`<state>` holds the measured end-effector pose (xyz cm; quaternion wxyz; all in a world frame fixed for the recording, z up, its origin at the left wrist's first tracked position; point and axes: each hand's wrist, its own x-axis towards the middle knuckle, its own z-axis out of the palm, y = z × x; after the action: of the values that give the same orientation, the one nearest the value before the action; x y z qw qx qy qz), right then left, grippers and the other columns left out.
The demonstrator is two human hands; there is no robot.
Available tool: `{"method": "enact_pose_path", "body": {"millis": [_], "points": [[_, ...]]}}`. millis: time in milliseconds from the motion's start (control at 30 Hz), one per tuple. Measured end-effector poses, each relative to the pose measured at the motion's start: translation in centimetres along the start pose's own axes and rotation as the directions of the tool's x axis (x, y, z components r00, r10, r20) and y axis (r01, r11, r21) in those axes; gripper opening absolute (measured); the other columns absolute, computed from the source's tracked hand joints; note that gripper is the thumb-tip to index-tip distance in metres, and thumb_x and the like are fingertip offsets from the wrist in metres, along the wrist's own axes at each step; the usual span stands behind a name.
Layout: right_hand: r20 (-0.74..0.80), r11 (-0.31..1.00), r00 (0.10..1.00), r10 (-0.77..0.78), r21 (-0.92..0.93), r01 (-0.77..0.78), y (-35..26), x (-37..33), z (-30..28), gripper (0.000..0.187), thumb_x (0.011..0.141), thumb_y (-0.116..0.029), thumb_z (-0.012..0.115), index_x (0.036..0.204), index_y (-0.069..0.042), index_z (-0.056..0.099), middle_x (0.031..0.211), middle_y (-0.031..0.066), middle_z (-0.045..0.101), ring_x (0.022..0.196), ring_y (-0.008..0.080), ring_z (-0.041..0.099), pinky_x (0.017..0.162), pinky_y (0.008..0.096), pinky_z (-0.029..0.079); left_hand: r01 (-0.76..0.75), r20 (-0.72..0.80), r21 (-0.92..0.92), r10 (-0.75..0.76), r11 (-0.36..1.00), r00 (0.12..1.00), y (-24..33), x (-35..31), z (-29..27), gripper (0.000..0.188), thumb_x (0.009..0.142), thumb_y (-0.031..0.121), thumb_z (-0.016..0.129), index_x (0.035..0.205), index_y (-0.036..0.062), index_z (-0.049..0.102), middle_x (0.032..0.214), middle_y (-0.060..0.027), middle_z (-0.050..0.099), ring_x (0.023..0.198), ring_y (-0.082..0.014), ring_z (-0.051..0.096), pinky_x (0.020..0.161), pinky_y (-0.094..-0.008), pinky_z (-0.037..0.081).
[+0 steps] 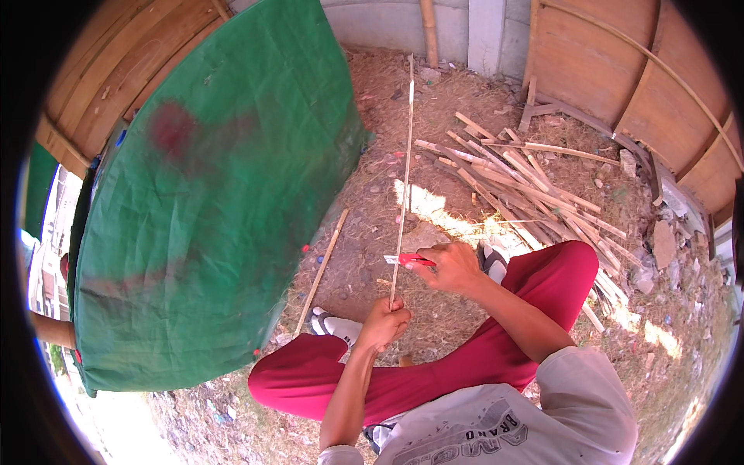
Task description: The person sits on the ground and uses a red utility knife to shave thin strips off a long, thin piece of wood. They hold the wood with their left hand and scrape along its length with the knife in their right hand, creating wood shavings.
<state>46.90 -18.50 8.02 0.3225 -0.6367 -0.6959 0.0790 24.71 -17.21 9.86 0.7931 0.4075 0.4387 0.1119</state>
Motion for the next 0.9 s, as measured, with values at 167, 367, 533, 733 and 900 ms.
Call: {"method": "enact_pose_path", "body": {"millis": [167,367,533,733,900], "points": [[0.008,0.999,1.0,-0.011,-0.038,0.011,-0.7,0.0,0.2,0.039,0.089,-0.049,0.069,0.093,-0.012,0.079,0.067,0.012,0.071,0.052,0.0304,0.066,0.047,0.0413,0.05,0.032,-0.019,0.038,-0.031,0.999,0.999,0.1,-1.3,-0.6,0.034,0.091,-0.002,0.061,0.079,0.0158,0.034,0.051,0.0039,0.037,0.034,-0.0057,0.028,0.031,-0.0298,0.014],[0.013,0.996,0.996,0.084,-0.021,-0.083,-0.7,0.5,-0.3,0.038,0.089,-0.048,0.07,0.094,-0.011,0.079,0.07,0.0126,0.072,0.052,0.0318,0.066,0.048,0.0416,0.051,0.028,-0.07,0.01,-0.027,1.0,0.997,0.1,-1.5,0.3,0.035,0.089,-0.004,0.061,0.078,0.0154,0.034,0.053,0.0039,0.038,0.035,-0.0053,0.03,0.032,-0.0287,0.015],[-0.008,0.995,0.995,0.1,-0.005,-0.1,0.2,0.5,-0.3,0.038,0.089,-0.047,0.07,0.094,-0.011,0.08,0.068,0.0136,0.071,0.053,0.0332,0.066,0.05,0.0432,0.052,0.049,-0.018,0.02,-0.049,0.999,0.999,-0.3,-2.5,-0.2,0.037,0.087,-0.006,0.062,0.077,0.0151,0.033,0.054,0.0036,0.04,0.036,-0.0046,0.032,0.033,-0.027,0.016],[-0.01,0.99,0.99,0.142,-0.024,-0.142,0.4,0.6,-0.1,0.039,0.09,-0.05,0.068,0.095,-0.014,0.08,0.062,0.0122,0.069,0.053,0.0311,0.067,0.051,0.0434,0.053,0.119,-0.002,-0.08,-0.119,0.99,0.993,-1.7,-5.7,-0.6,0.042,0.087,-0.009,0.061,0.075,0.0175,0.031,0.052,0.0036,0.038,0.035,-0.0045,0.03,0.031,-0.0258,0.013],[0.043,0.973,0.974,0.222,-0.074,-0.218,0.3,1.1,-0.4,0.041,0.089,-0.052,0.068,0.094,-0.013,0.08,0.06,0.0126,0.068,0.054,0.0315,0.067,0.051,0.0432,0.053,0.168,-0.016,-0.105,-0.17,0.98,0.985,-3.4,-10.4,-0.4,0.044,0.088,-0.012,0.06,0.073,0.0176,0.031,0.052,0.0039,0.038,0.036,-0.0043,0.031,0.032,-0.0265,0.014]]}}
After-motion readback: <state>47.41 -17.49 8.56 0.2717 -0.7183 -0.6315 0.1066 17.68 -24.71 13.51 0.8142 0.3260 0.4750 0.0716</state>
